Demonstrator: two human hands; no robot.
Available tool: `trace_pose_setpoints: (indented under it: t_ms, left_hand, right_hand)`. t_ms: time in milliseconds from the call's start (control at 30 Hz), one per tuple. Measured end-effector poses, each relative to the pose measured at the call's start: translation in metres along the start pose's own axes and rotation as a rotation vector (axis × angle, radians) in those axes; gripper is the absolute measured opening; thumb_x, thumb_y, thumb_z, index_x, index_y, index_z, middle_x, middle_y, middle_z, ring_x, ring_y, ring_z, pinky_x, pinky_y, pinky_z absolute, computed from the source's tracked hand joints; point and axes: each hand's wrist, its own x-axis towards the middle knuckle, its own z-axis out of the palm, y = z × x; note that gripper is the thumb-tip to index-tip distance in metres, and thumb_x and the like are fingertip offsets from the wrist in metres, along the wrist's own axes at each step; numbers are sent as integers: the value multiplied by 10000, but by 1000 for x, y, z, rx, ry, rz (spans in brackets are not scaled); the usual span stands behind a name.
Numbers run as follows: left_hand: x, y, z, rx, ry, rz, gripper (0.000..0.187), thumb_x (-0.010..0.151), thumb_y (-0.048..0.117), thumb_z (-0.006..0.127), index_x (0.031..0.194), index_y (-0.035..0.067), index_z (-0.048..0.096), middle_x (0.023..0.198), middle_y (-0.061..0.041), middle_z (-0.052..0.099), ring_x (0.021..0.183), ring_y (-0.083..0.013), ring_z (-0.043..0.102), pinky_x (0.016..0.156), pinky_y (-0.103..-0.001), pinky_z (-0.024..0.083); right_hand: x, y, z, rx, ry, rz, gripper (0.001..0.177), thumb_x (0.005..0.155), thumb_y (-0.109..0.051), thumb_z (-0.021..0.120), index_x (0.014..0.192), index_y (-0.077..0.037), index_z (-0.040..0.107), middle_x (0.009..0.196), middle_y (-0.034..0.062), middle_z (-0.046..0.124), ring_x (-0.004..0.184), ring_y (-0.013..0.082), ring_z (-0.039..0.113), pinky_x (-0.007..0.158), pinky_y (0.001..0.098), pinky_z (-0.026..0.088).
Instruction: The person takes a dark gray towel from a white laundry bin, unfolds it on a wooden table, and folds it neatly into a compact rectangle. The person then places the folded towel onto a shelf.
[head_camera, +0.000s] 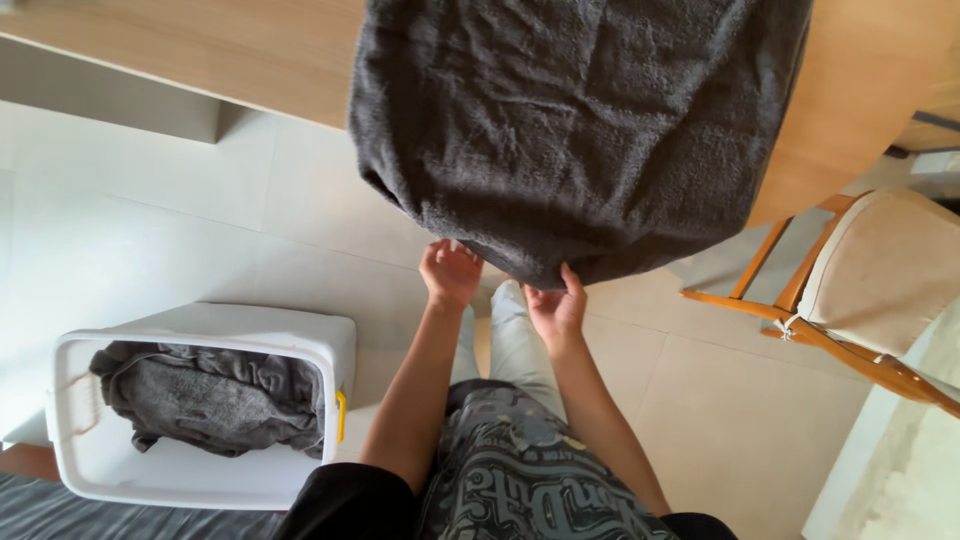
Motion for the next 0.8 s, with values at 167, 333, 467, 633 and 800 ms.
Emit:
trace_pose_setpoints:
  t_ms: [167, 333, 467, 633, 800]
  left_hand:
    - [-12, 57, 25, 0, -54, 159, 340, 1058, 300, 555, 1341, 116, 513, 1265, -132, 591, 1154, -290, 565, 1003, -421, 482]
    - [-28, 97, 71, 258, 240, 403, 509, 920, 268, 617, 1387, 303, 421, 1228, -76, 618, 1044, -240, 627, 827, -377, 551]
    - [-51, 103, 81, 618, 204, 430, 723, 915, 64, 728, 1480, 267, 324, 1237, -86, 584, 1067, -198, 596, 901, -374, 530]
    - [-68, 89, 79, 634, 189, 412, 770, 859, 1, 739, 1441, 229, 288, 1258, -129, 571, 1086, -188, 607, 901, -382, 533]
    - [-82, 80, 98, 921, 427, 579, 734, 833, -6, 688, 1409, 151, 261, 1236, -154, 542, 959, -196, 673, 825, -378, 616]
  right_hand:
    - [-36, 0, 12, -149, -66, -106, 307, 878, -205, 701, 1168, -107, 678, 1133, 14, 740, 1027, 184, 678, 879, 356, 518]
    - [-39, 2, 19, -154, -152, -150, 212, 953, -215, 707, 1123, -91, 682, 1033, 46, 731, 842, 193, 642, 838, 362, 533]
    - [-38, -6, 24, -151, -65, -191, 225, 921, -217, 678, 1106, -89, 678, 1048, 38, 747, 890, 186, 691, 839, 333, 530]
    - [-40, -12, 35, -160, -156, -195, 215, 947, -206, 703, 1122, -83, 680, 1062, 48, 745, 873, 199, 666, 834, 359, 524]
    - [-45, -13, 43, -192, -84, -203, 267, 897, -207, 692, 1134, -86, 674, 1112, 63, 750, 1011, 227, 704, 955, 407, 545]
